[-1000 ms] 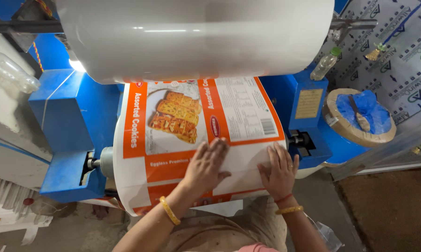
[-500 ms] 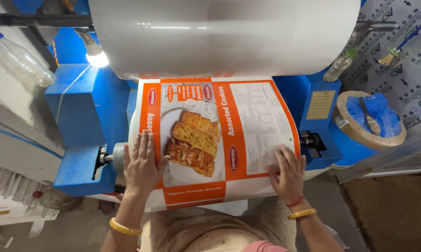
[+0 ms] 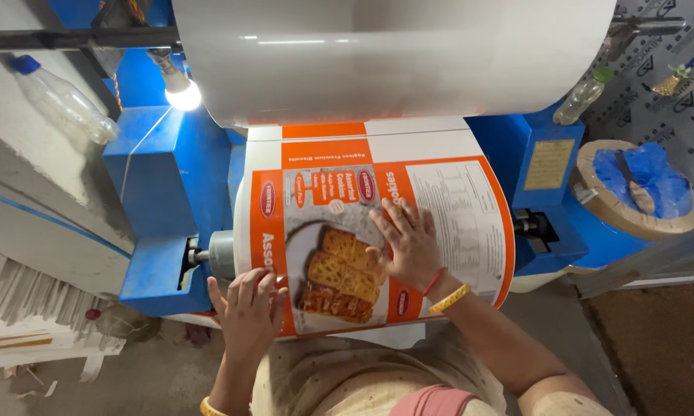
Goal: The person wraps a large roll of printed packaging material around a cylindrical object mounted on a blue machine. They use both hands to smooth the material and ensure it adheres properly to the surface.
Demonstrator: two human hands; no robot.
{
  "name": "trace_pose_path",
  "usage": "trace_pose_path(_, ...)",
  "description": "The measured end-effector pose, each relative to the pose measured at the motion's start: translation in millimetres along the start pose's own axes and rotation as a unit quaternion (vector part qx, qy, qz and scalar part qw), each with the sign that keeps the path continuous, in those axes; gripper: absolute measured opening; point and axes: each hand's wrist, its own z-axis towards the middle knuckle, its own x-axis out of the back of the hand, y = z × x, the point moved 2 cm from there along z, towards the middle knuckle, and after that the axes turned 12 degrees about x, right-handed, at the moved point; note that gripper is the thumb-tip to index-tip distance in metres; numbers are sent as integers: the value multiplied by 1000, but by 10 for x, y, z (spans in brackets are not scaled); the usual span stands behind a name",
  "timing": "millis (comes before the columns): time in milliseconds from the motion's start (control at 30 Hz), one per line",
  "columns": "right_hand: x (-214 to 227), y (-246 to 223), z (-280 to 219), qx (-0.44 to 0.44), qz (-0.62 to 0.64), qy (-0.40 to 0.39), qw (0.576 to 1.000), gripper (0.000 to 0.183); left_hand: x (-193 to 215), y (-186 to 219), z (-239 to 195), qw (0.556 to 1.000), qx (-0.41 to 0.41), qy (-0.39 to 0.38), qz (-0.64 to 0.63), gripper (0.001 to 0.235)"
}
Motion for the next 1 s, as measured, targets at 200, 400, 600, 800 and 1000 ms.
trace_pose_path(200, -213, 713, 148, -53, -42, -116, 991, 76, -13, 57, -41, 1000, -5, -5, -29, 31)
trace_pose_path(400, -189, 1366, -104, -162, -34, -89, 982, 59, -225, 260, 54, 998, -15, -40, -46, 46)
trace_pose_path(600, -4, 1199, -560, -138, -101, 41, 984, 55, -761, 890, 158, 980, -80, -176, -52, 69)
trace_pose_path(800, 289, 870, -770, -140, -66, 94, 983, 52, -1178, 1710, 252, 954, -208, -208, -65, 90)
trace_pose_path(1000, 485, 622, -1018, -125, -75, 136, 980, 42, -1195, 1686, 735, 947, -149, -282, -25, 98)
